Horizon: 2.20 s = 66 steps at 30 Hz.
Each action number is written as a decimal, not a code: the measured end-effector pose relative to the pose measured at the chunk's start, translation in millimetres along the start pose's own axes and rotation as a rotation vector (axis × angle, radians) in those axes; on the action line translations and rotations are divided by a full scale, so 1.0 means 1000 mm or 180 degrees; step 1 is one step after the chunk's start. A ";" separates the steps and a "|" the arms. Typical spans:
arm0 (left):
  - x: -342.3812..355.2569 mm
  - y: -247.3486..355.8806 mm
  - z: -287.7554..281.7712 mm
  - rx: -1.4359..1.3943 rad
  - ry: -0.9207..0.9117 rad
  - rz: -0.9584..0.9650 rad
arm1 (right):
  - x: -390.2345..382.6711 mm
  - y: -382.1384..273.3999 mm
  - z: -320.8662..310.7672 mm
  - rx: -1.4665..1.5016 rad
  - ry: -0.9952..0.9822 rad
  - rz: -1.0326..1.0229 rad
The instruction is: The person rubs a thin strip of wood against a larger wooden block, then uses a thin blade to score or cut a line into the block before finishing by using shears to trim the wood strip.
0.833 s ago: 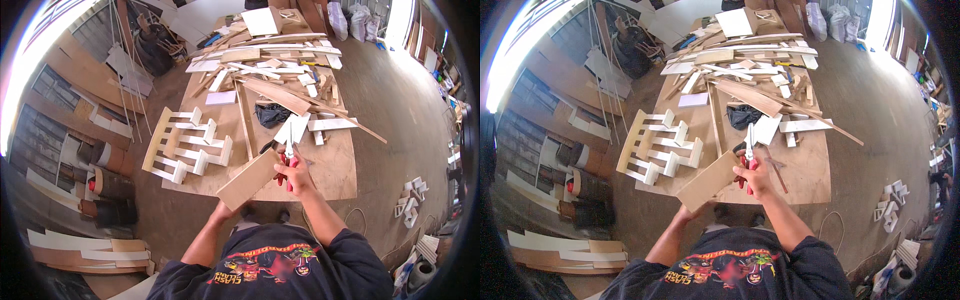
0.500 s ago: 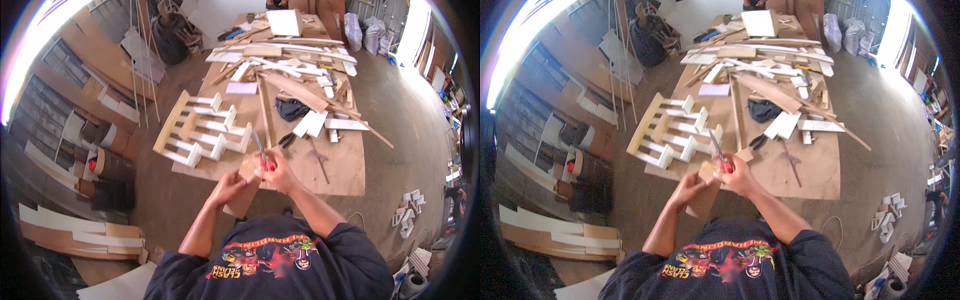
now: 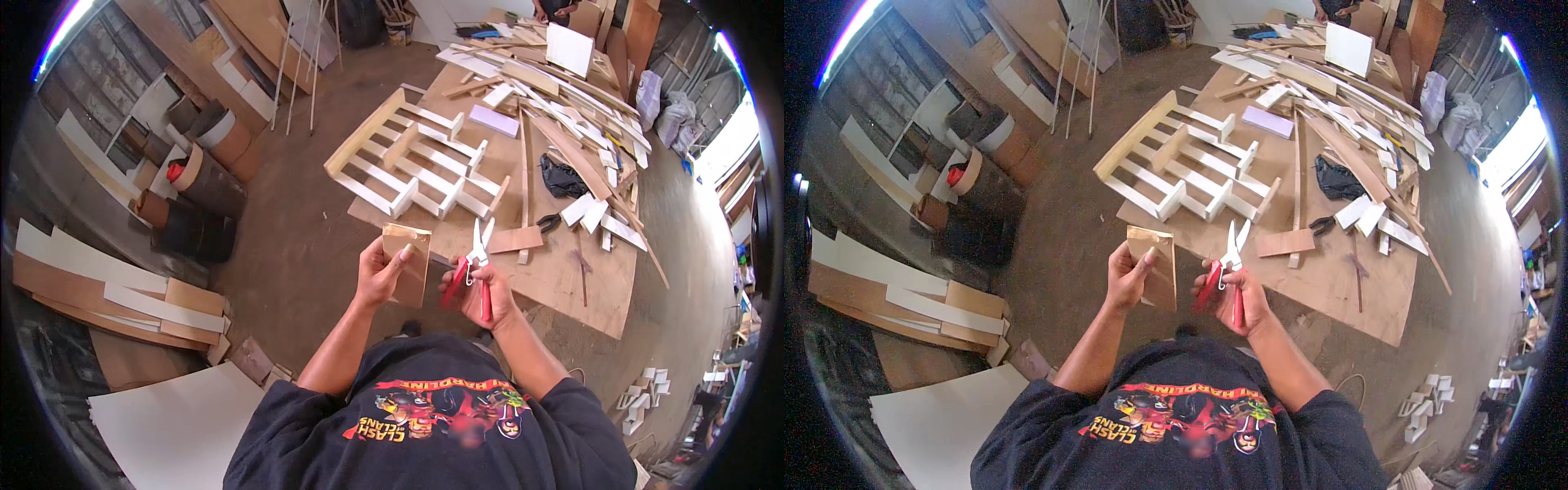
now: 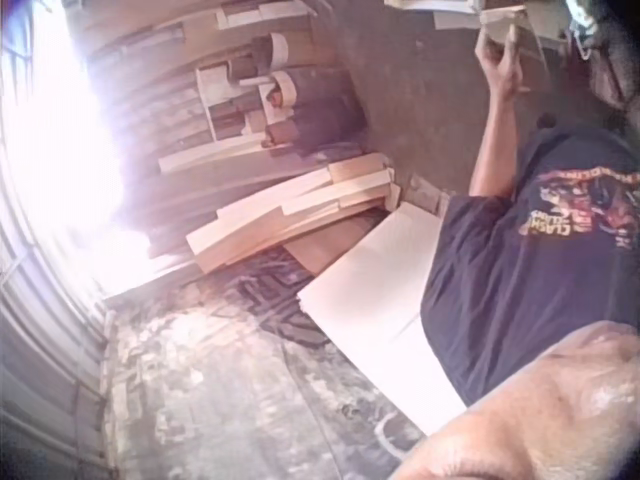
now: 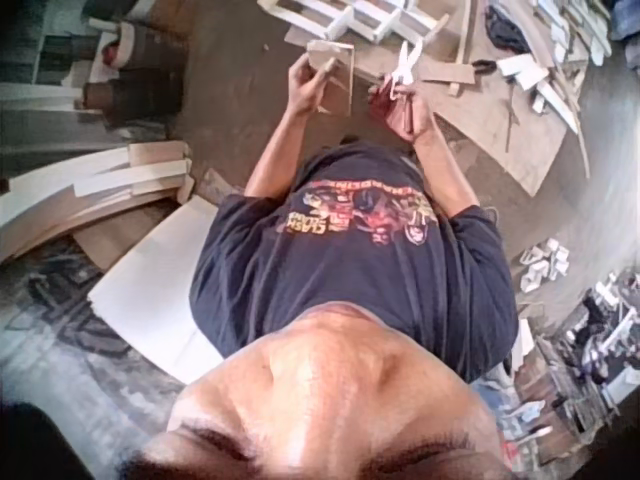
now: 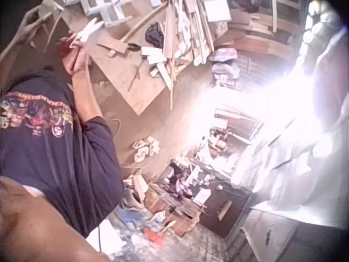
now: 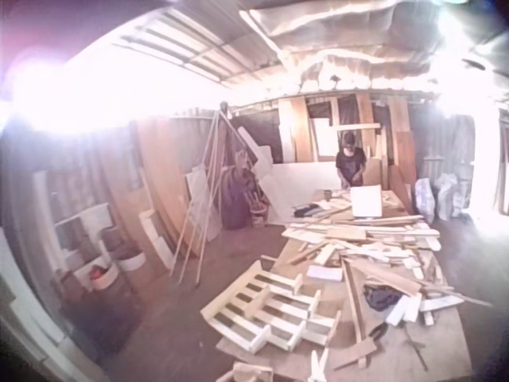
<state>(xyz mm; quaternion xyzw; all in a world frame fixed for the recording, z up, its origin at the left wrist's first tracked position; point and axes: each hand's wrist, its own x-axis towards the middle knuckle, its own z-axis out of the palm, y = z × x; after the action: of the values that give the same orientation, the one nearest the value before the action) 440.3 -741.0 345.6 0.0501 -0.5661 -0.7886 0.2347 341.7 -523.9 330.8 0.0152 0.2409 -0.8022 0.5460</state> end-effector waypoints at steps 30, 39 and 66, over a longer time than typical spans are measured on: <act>0.012 0.014 -0.024 0.0092 -0.0360 0.0031 | -0.012 -0.023 0.106 -0.7202 0.1729 -0.3380; 0.022 0.010 -0.027 0.0255 -0.0430 -0.0212 | -0.009 -0.037 0.103 -0.7511 0.1649 -0.3378; 0.028 -0.017 -0.023 0.0348 -0.0312 -0.0705 | 0.004 -0.052 0.054 -0.6360 0.1182 -0.1584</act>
<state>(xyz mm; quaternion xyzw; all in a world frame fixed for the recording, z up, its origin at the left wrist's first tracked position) 418.3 -769.1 327.1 0.0864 -0.6100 -0.7792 0.1152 307.7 -534.0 396.6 -0.3701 0.8708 -0.3127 0.0839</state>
